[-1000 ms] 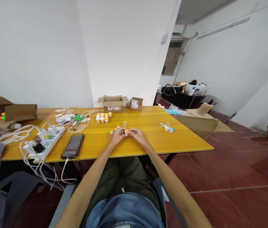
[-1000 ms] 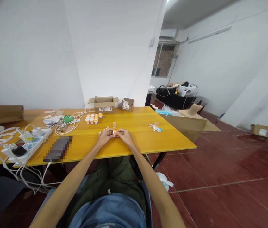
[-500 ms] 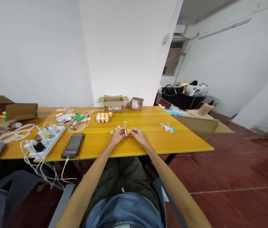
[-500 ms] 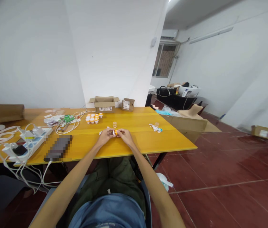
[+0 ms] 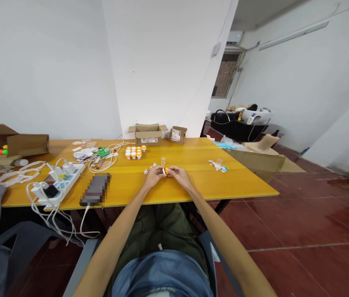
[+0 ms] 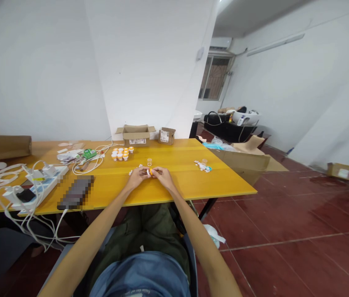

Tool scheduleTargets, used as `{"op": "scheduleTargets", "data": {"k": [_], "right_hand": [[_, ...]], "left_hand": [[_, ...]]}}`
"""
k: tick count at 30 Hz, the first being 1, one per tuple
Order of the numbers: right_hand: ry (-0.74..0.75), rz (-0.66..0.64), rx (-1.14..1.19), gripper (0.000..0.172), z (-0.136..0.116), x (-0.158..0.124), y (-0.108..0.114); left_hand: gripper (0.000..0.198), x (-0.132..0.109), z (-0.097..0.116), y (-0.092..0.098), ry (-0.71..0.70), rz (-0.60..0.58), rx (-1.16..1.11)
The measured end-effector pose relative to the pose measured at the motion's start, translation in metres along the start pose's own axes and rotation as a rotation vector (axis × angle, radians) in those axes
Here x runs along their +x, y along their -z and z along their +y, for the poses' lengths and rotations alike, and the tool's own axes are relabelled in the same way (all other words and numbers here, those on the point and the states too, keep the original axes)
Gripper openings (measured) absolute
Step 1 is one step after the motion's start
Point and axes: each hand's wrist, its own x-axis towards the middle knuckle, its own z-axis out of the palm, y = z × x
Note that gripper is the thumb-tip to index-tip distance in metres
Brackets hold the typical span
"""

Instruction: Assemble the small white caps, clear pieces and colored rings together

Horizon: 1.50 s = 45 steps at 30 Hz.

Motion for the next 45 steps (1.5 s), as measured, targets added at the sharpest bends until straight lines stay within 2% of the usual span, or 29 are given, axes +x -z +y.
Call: {"op": "scheduleTargets", "data": {"k": [30, 34, 40, 45], "right_hand": [[0.047, 0.020, -0.056, 0.036, 0.0073, 0.0008, 0.0003], [0.084, 0.088, -0.181, 0.029, 0.0089, 0.0013, 0.0001], [0.164, 0.239, -0.563, 0.009, 0.0097, 0.0004, 0.0011], [0.207, 0.251, -0.758, 0.010, 0.0091, -0.0009, 0.0013]], "left_hand": [[0.028, 0.0003, -0.0006, 0.0019, 0.023, 0.007, -0.042], [0.028, 0.0012, -0.0008, 0.0015, 0.042, 0.047, -0.055], [0.026, 0.0011, 0.0004, 0.0034, 0.054, 0.097, -0.078], [0.026, -0.0004, 0.0027, 0.0050, 0.078, 0.101, -0.101]]}}
